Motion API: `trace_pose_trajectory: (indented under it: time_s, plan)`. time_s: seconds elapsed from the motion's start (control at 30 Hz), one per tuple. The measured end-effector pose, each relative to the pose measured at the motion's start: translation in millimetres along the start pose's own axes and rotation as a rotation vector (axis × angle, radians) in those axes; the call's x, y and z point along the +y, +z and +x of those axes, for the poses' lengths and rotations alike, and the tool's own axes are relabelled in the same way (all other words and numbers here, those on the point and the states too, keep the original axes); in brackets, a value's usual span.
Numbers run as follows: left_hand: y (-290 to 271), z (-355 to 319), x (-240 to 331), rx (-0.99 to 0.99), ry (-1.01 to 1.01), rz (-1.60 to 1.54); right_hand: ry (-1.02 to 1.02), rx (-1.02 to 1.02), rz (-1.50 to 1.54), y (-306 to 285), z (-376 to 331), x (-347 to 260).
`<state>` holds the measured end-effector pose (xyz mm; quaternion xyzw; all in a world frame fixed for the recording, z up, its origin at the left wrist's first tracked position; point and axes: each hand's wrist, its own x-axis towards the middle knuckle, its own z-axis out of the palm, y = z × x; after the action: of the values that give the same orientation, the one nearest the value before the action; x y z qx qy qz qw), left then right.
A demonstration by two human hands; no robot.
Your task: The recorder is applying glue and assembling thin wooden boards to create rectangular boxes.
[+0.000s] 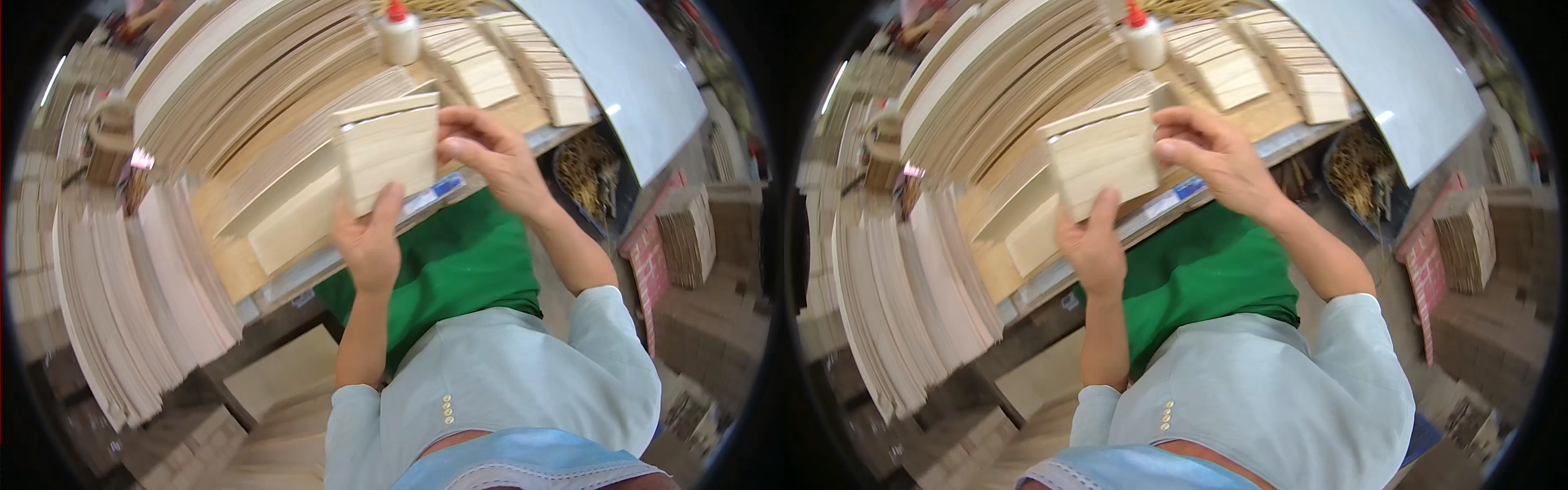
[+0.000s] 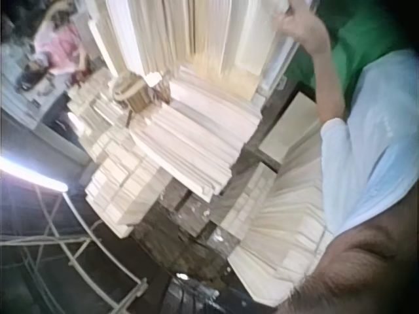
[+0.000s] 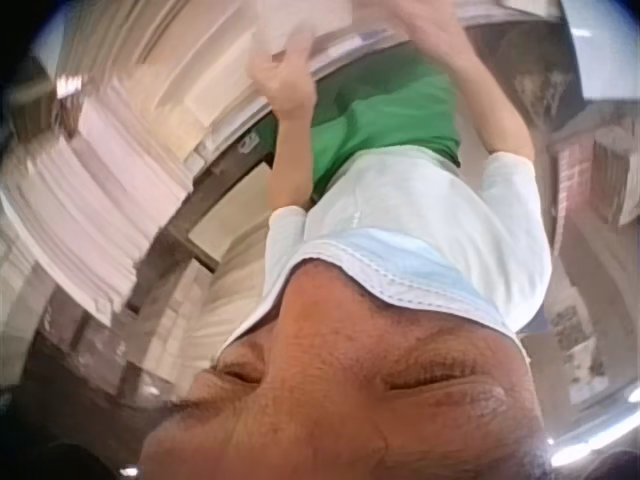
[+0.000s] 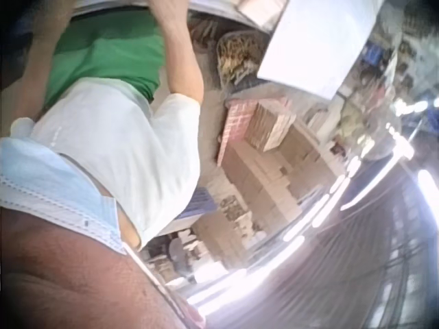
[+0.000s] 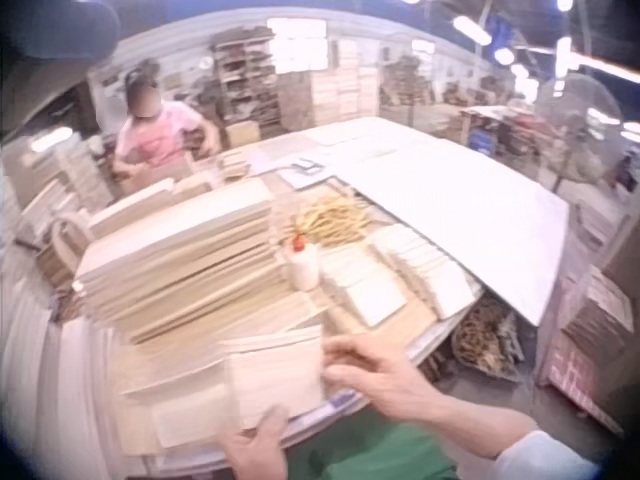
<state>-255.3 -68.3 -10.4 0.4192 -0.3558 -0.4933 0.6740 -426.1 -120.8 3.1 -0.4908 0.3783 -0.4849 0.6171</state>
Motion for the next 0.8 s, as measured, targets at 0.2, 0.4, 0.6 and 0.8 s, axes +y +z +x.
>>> trace_pose_trajectory:
  time_s: [0.2,0.4,0.6,0.8]
  plan:
    - [-138,-19,82,0.592,0.386,0.684,-0.339,0.162,-0.623,-51,39,8]
    - [-218,-19,68,0.566,0.143,0.890,-0.141,0.084,-0.607,-49,49,24]
    - [-219,-3,48,0.525,0.050,0.944,-0.125,0.111,-0.637,-52,47,30]
    - [-209,-1,52,0.486,0.054,1.028,-0.134,0.127,-0.671,-51,46,29]
